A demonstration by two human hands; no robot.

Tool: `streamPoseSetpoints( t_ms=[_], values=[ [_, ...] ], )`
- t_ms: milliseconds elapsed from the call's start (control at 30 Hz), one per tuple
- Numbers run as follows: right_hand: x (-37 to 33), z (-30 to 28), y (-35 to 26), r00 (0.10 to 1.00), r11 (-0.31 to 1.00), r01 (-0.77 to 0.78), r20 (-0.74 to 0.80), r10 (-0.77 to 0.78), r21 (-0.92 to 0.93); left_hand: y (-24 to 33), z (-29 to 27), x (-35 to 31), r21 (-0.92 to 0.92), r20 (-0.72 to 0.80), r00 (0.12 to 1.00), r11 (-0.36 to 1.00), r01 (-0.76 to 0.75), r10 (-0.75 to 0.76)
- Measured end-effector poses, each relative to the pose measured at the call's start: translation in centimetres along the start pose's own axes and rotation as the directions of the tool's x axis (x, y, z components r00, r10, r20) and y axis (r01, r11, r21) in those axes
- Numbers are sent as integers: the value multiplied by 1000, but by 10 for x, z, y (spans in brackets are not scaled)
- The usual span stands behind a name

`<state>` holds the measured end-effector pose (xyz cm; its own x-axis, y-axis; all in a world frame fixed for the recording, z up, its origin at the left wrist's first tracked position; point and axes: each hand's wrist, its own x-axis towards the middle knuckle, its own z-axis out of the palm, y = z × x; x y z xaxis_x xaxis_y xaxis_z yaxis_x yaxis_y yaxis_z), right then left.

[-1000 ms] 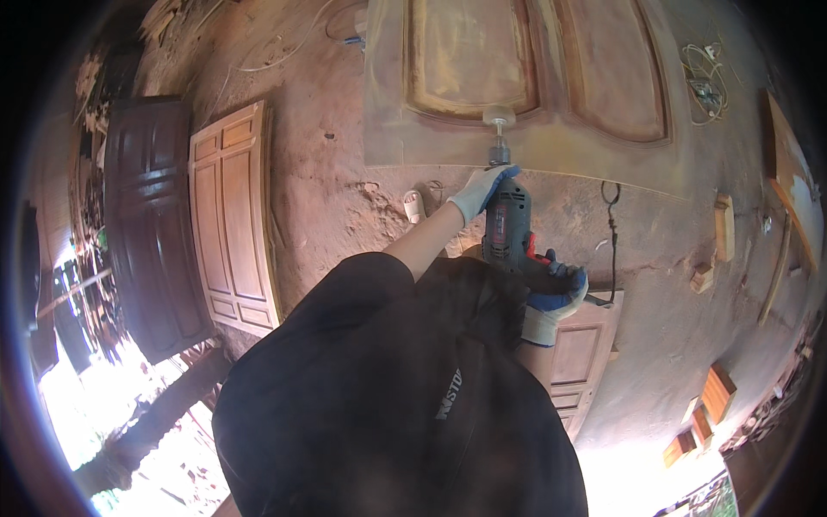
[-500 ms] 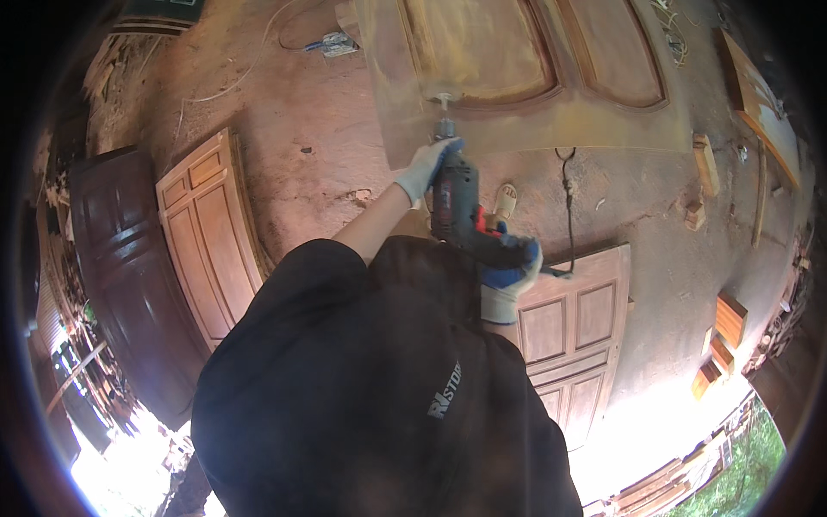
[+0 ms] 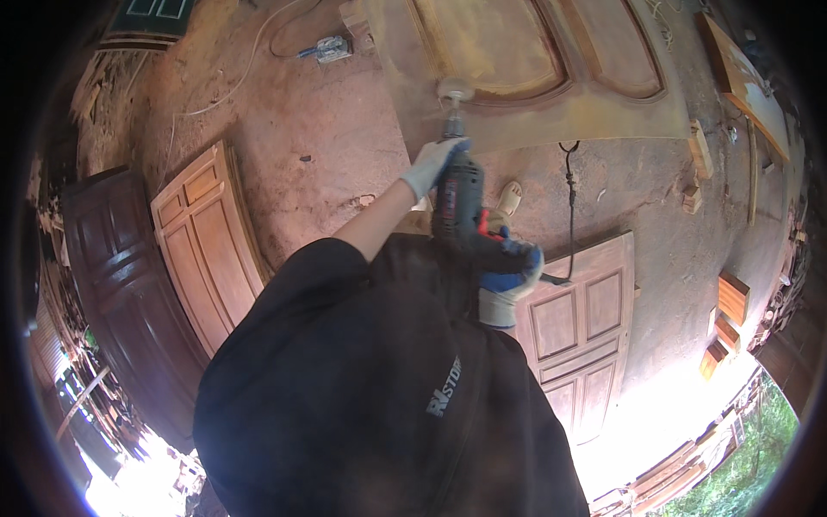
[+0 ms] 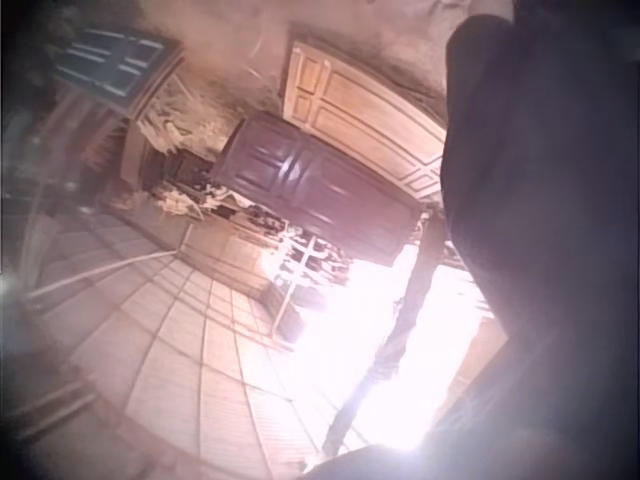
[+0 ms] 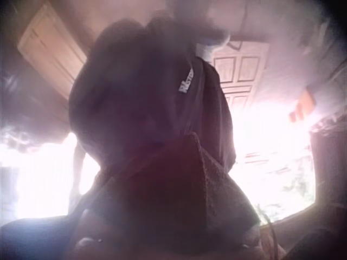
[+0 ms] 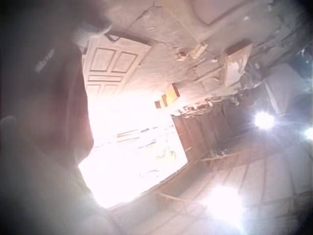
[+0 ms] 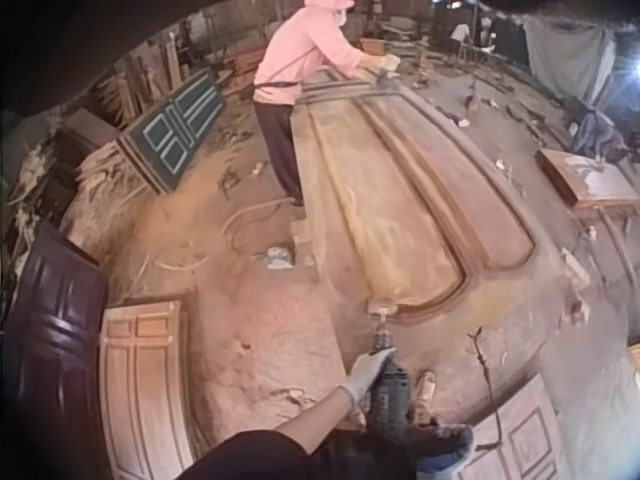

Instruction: The person uses a handheld electric sander to smooth the surface of a large wooden door lying on the floor. They move the sander across panels and edges while another person works nearby on a similar door.

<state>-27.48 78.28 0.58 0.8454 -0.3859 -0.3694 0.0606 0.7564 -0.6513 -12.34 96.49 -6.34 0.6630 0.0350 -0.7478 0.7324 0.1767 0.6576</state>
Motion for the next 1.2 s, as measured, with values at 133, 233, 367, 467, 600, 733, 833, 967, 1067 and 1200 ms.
streamPoseSetpoints(
  t_ms=[133, 233, 367, 467, 600, 733, 833, 967, 1067, 1200],
  values=[
    [-2, 6, -9, 997, 992, 61, -43, -56, 106, -6, 10, 0, -26, 51, 999, 1000, -9, 11],
    [-7, 19, 10, 989, 990, 33, -141, -52, -137, -1, -16, -5, -138, 70, 997, 990, 26, -16],
    [-10, 24, 19, 999, 997, -24, 33, 22, 67, 10, -42, -19, -306, 111, 994, 952, 23, 11],
    [-11, 18, 11, 996, 997, -56, -60, 59, 43, 13, -33, -29, -278, 93, 995, 961, 1, 26],
    [-13, 15, 9, 998, 995, 64, 30, -62, -73, 18, -13, -26, -179, 88, 996, 984, 12, 4],
    [-12, 21, 15, 994, 997, 45, -101, -51, -60, 24, -10, -15, -103, 63, 997, 994, 44, -38],
    [-11, 21, 14, 989, 999, 6, -146, -11, -33, 22, -10, -13, -126, 82, 996, 991, 47, -36],
    [-11, 15, 4, 994, 997, 67, -93, -63, 41, 18, -9, -18, -133, 121, 993, 991, 19, -3],
    [-13, 10, 6, 998, 995, 31, -60, -37, -93, 19, -9, -20, -123, -6, 993, 986, 113, -114],
    [-14, 4, 9, 999, 996, 27, -41, -30, -84, 20, -11, -21, -121, 83, 996, 992, 25, -15]
  ],
)
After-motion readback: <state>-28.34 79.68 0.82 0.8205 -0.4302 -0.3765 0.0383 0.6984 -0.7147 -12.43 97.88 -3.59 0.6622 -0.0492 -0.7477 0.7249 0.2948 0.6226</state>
